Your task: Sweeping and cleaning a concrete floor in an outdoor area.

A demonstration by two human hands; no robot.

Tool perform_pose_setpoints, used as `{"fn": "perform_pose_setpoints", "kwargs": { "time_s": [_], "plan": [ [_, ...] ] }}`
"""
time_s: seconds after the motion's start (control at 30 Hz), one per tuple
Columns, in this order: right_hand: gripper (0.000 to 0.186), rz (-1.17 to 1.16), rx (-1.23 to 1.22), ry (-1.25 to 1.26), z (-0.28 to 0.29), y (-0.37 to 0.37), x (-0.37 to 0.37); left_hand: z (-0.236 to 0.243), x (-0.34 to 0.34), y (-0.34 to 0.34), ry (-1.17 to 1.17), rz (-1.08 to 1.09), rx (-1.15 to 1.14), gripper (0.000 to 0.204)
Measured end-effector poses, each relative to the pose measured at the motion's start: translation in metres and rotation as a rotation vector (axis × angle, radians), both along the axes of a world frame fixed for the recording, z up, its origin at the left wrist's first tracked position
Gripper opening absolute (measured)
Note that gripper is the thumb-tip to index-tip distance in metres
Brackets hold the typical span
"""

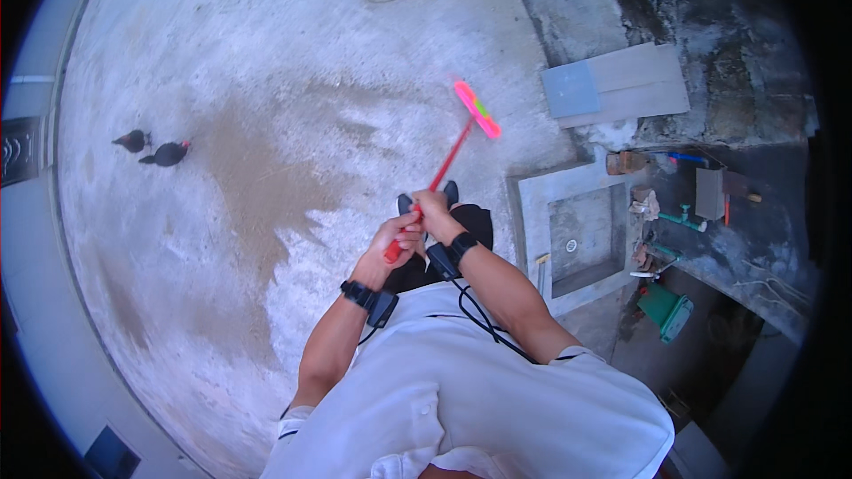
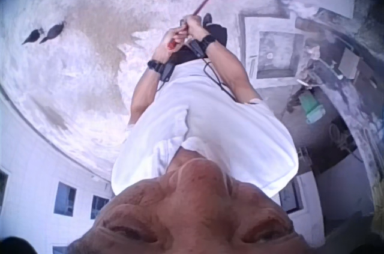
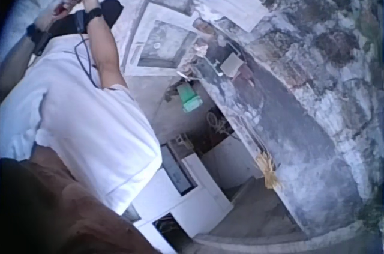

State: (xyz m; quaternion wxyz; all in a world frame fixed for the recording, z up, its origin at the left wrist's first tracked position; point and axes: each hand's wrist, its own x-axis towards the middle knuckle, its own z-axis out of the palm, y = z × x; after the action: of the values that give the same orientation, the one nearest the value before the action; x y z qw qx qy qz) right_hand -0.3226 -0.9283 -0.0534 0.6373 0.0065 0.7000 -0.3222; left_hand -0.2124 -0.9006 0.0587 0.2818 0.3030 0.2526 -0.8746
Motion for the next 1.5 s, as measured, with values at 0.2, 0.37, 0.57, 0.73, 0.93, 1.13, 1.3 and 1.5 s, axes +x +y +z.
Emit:
{"fn": "perform_pose_setpoints", "kwargs": {
  "time_s": [0.2,0.37,0.57,0.73,0.93,1.13,1.3,1.5],
  "plan": [
    [0.010,-0.050,0.059,-0.161,0.046,-0.031,-0.052,-0.066,-0.061,-0.051,0.069,-0.152,0.049,0.013],
    [0.008,0.022,0.110,-0.311,0.059,-0.078,-0.013,-0.048,0.008,-0.081,-0.090,-0.036,0.069,0.014],
    [0.006,0.635,-0.077,-0.636,0.081,-0.150,0.086,0.020,0.052,-0.113,-0.631,0.352,-0.028,0.006],
    [0.014,0.821,-0.095,-0.595,0.141,-0.194,0.072,0.064,0.027,-0.140,-0.810,0.404,-0.113,0.002],
    [0.012,0.448,-0.241,-0.218,0.096,-0.179,0.011,0.067,-0.012,-0.157,-0.345,0.198,-0.055,0.005],
    [0.009,0.226,-0.033,-0.124,0.042,-0.208,-0.108,-0.021,-0.103,-0.206,-0.074,0.030,0.028,0.007],
    [0.012,0.244,-0.046,-0.082,0.029,-0.216,-0.088,-0.010,-0.087,-0.224,-0.103,-0.005,0.024,0.011],
    [0.014,0.397,-0.119,-0.138,0.090,-0.218,-0.069,0.061,-0.078,-0.215,-0.297,0.015,-0.016,0.005]
  ]
}}
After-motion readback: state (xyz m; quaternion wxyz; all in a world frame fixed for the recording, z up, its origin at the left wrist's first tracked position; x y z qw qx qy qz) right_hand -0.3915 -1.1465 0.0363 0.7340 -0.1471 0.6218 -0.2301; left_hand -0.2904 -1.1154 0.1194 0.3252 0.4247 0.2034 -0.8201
